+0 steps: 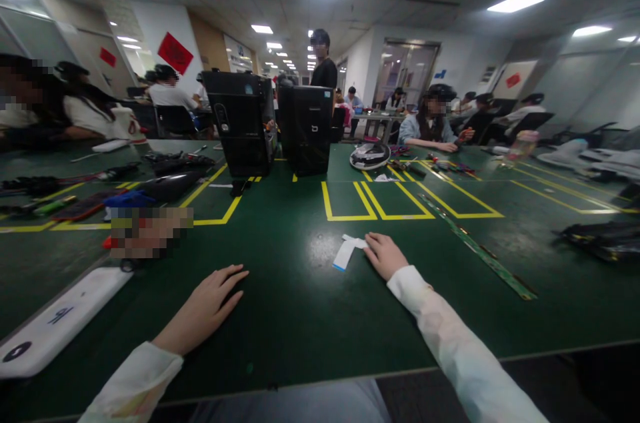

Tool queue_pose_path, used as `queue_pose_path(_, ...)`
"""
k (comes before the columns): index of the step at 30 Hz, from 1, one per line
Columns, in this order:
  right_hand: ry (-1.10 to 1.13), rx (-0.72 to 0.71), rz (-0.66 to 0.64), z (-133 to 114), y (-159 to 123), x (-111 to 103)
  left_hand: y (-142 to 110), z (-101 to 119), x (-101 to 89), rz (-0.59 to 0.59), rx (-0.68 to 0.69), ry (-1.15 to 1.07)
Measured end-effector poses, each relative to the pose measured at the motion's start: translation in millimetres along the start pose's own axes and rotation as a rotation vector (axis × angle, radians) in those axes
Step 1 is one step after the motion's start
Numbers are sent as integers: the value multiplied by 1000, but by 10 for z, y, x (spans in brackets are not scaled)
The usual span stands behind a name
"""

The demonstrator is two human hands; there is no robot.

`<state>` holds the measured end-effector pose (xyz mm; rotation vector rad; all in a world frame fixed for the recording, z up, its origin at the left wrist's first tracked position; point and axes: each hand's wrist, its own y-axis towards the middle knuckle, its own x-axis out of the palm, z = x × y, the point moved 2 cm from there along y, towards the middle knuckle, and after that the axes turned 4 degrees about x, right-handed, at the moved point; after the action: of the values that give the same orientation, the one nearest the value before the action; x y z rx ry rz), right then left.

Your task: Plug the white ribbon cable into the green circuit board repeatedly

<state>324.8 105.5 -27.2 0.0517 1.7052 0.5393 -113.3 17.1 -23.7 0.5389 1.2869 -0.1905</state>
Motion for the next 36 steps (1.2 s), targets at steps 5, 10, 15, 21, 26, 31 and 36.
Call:
queue_pose_path(5,172,-274,-101,-1099,51,35,5,21,-34,-25,-9,-6)
queue_pose_path(10,259,-428,-208,-1781,-68,-9,59,120,-140,-9,-71,17)
queue_pose_path(15,289,-457,-262,-1953,-111,-83,326,179,-231,-9,-105,13)
queue_pose_path(21,344,-491,-282,-1896,-108,-76,876,153,-138,2,-56,-17)
queue_pose_path(26,298,-360,-118,-1401,98,46,962,107,-57,-27,-11,-21)
queue_pose_path(31,-21,246,114,-142,287,38,828,97,-53,-88,-8,-3)
queue_pose_path(36,-247,919,237,1028,-98,-202,811,101,-24,-150,-22,26)
